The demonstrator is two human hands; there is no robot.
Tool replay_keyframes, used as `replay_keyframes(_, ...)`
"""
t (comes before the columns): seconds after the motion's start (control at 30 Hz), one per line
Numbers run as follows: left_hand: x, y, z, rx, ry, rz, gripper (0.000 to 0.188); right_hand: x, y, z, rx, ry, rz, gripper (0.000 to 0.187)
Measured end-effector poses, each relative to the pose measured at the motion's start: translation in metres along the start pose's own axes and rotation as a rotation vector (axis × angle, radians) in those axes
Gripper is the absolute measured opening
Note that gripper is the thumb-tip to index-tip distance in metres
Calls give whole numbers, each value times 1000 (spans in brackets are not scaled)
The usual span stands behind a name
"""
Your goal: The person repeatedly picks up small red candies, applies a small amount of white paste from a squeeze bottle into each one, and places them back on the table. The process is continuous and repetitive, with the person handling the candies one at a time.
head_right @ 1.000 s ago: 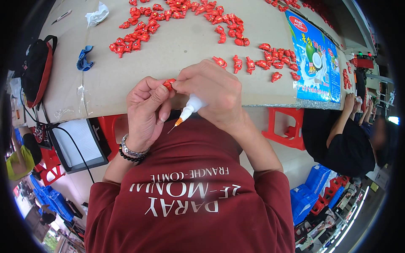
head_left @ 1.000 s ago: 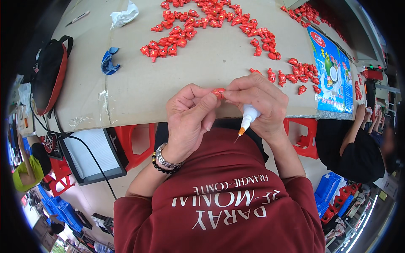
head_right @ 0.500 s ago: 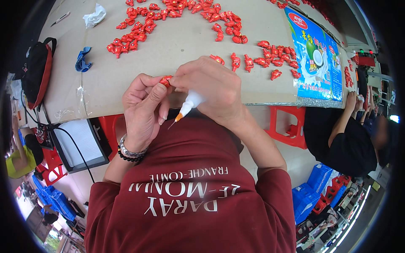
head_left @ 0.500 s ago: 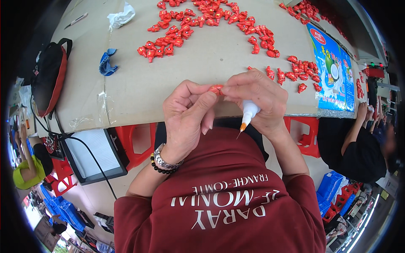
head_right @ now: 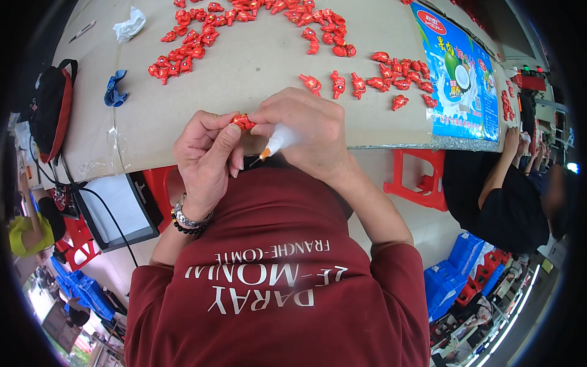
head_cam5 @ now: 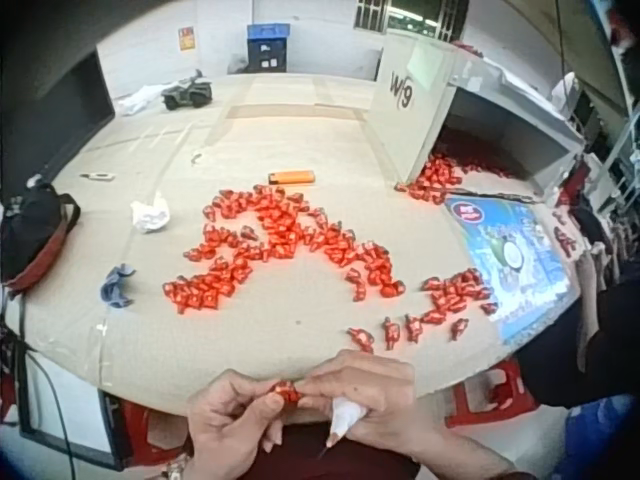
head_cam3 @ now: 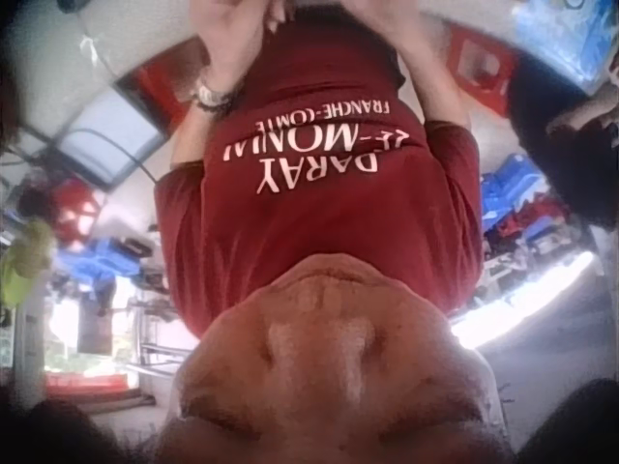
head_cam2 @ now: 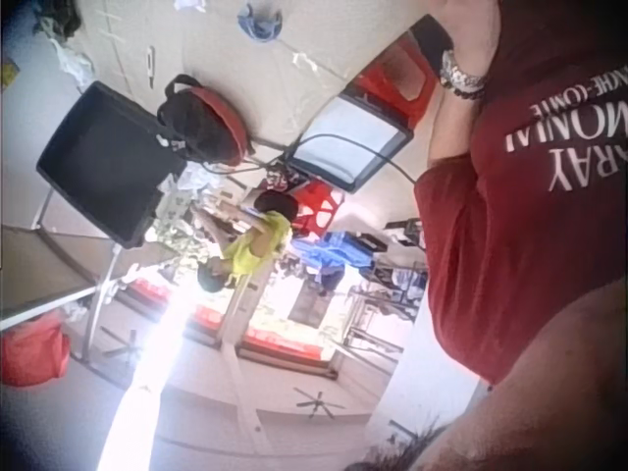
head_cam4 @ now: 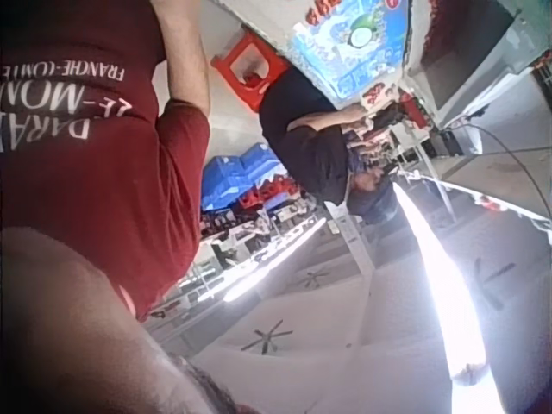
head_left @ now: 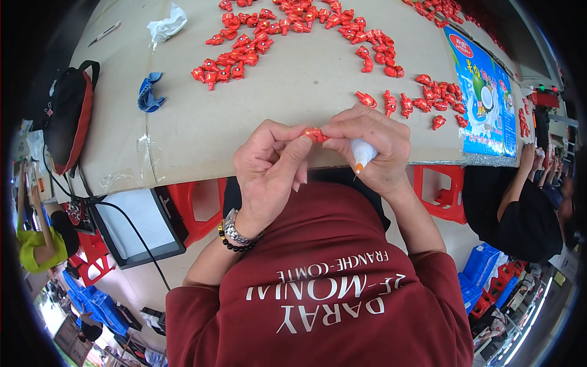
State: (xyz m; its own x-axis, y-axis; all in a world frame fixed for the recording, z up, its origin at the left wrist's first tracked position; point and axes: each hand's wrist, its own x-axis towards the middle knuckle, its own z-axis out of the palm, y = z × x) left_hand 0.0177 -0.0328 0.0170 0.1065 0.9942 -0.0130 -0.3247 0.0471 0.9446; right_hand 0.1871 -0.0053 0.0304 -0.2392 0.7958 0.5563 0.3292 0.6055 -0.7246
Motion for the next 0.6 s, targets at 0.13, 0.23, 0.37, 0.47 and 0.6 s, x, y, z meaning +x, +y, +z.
replay_keyframes(0.13, 1, -5, -3, 150, -20, 109, 4, -6, 7, 5, 12, 22, -65, 20)
replay_keyframes(0.23, 2, -8, -4, 227, -26, 161, 4, -10, 10, 8, 11, 37, -95, 20)
replay_keyframes(0.37, 4, -11, -3, 303, -46, 223, 6, -14, 13, 9, 22, 48, -102, 22)
replay_keyframes(0.47, 5, -11, -4, 359, -78, 270, 7, -15, 15, 9, 28, 51, -106, 23)
replay_keyframes(0.6, 4, -13, -4, 417, -83, 301, 9, -15, 15, 9, 30, 36, -99, 23)
